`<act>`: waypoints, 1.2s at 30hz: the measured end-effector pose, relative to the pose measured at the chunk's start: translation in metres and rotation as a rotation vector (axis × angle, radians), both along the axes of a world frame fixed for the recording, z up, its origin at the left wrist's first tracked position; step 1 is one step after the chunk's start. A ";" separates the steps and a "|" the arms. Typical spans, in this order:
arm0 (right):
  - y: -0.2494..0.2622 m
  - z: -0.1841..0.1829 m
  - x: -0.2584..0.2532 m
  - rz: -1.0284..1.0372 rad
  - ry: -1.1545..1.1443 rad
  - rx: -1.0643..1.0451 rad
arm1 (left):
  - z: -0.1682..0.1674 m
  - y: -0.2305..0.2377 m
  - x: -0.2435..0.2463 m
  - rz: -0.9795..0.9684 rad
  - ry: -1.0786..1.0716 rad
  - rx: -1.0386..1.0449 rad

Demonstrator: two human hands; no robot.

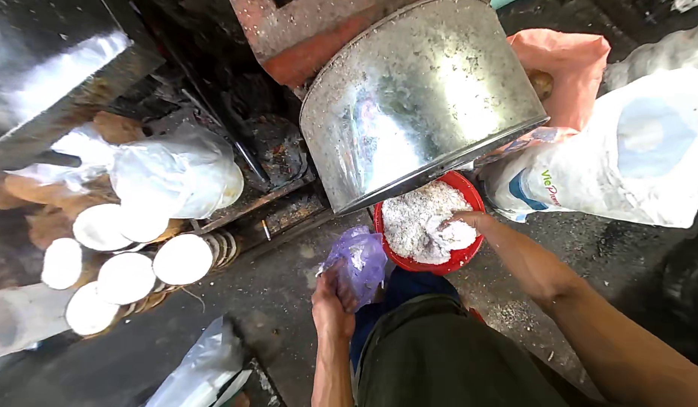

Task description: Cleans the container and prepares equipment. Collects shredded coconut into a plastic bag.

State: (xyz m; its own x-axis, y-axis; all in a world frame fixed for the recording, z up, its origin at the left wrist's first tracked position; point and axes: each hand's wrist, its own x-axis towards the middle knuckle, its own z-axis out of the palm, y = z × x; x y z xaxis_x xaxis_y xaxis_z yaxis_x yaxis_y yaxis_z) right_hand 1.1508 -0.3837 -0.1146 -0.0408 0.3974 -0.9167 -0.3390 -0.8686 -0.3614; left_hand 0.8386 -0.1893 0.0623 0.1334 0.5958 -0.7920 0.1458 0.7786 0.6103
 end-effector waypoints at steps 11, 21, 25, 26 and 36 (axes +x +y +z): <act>0.124 0.094 -0.091 0.107 0.060 0.250 | -0.015 -0.017 0.029 -0.160 -0.019 0.142; 0.190 0.086 -0.267 -0.612 -0.098 -0.023 | -0.029 0.014 -0.073 -0.147 -0.045 0.179; 0.167 0.080 -0.263 0.250 -0.344 0.213 | -0.029 0.036 -0.076 0.034 -0.100 0.110; 0.162 0.084 -0.259 0.312 -0.390 0.246 | -0.030 0.037 -0.070 0.048 -0.112 0.086; 0.056 0.072 -0.060 0.542 -0.813 0.392 | -0.054 0.006 -0.059 0.023 -0.034 -0.012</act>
State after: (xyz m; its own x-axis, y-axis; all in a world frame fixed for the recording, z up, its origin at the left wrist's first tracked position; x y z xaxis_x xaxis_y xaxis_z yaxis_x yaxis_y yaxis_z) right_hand 1.0908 -0.3278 -0.0431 0.2678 0.7846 -0.5591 0.5308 -0.6045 -0.5940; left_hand 0.7793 -0.1835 0.0082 0.1462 0.5893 -0.7946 0.1070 0.7891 0.6049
